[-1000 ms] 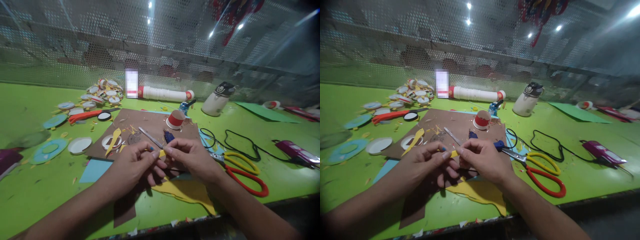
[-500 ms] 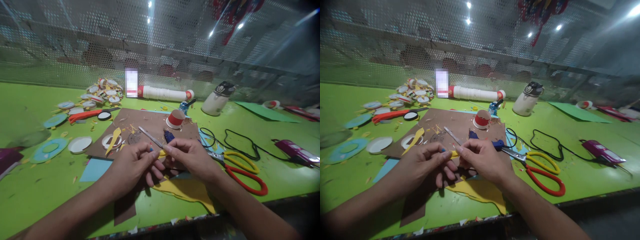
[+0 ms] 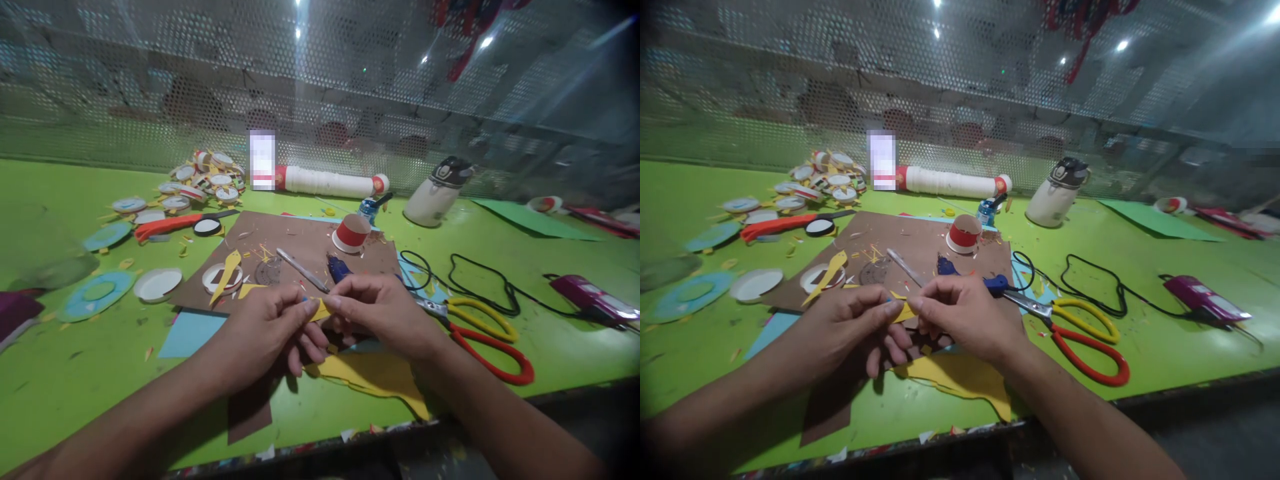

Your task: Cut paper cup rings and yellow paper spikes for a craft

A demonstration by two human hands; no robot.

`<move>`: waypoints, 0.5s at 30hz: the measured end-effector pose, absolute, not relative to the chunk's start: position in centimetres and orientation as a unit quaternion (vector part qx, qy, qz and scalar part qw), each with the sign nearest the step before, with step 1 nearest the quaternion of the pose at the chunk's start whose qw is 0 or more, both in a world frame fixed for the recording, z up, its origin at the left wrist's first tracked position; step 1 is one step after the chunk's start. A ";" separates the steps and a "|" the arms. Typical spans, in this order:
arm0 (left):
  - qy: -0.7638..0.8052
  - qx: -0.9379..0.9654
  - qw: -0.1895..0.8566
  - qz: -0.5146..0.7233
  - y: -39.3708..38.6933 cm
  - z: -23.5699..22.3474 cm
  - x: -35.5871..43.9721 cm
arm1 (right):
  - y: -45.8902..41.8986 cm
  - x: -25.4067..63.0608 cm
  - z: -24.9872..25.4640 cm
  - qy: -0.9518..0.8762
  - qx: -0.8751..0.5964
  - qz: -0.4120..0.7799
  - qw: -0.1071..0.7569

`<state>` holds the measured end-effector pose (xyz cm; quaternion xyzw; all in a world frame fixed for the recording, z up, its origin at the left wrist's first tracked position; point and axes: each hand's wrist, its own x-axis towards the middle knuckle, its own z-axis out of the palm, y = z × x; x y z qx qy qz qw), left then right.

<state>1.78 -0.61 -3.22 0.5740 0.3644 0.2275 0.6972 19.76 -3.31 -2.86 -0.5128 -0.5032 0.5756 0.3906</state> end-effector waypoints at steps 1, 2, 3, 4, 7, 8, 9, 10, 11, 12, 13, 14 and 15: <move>0.366 0.572 0.699 0.224 -0.6 -3.1 1.8 | -3.2 19.8 -2.8 -0.503 -0.514 0.576 0.388; 0.369 0.570 0.700 0.224 -0.7 -3.0 1.8 | -3.2 19.9 -2.8 -0.503 -0.514 0.578 0.385; 0.370 0.568 0.701 0.222 -0.7 -2.9 1.8 | -3.1 19.9 -2.8 -0.504 -0.514 0.579 0.383; 0.370 0.567 0.703 0.220 -0.7 -2.9 1.8 | -3.1 20.0 -2.8 -0.504 -0.513 0.581 0.380; 0.365 0.570 0.704 0.215 -0.6 -2.8 1.8 | -3.1 20.2 -2.8 -0.504 -0.513 0.587 0.373; 0.364 0.572 0.703 0.214 -0.6 -2.9 1.8 | -3.1 20.2 -2.8 -0.503 -0.512 0.589 0.371; 0.363 0.575 0.702 0.213 -0.6 -2.9 1.8 | -3.1 20.2 -2.8 -0.502 -0.512 0.591 0.370; 0.363 0.578 0.699 0.214 -0.6 -3.0 1.7 | -3.2 20.2 -2.8 -0.501 -0.512 0.592 0.369; 0.364 0.580 0.697 0.214 -0.6 -3.0 1.7 | -3.2 20.1 -2.8 -0.500 -0.511 0.593 0.369; 0.365 0.581 0.695 0.213 -0.6 -3.0 1.7 | -3.2 20.1 -2.8 -0.500 -0.510 0.594 0.370; 0.366 0.581 0.695 0.214 -0.6 -3.1 1.6 | -3.2 20.1 -2.8 -0.500 -0.509 0.594 0.372; 0.366 0.581 0.695 0.212 -0.5 -3.0 1.6 | -3.2 20.1 -2.8 -0.500 -0.508 0.593 0.374; 0.366 0.581 0.695 0.213 -0.5 -3.0 1.5 | -3.2 20.1 -2.8 -0.500 -0.507 0.593 0.376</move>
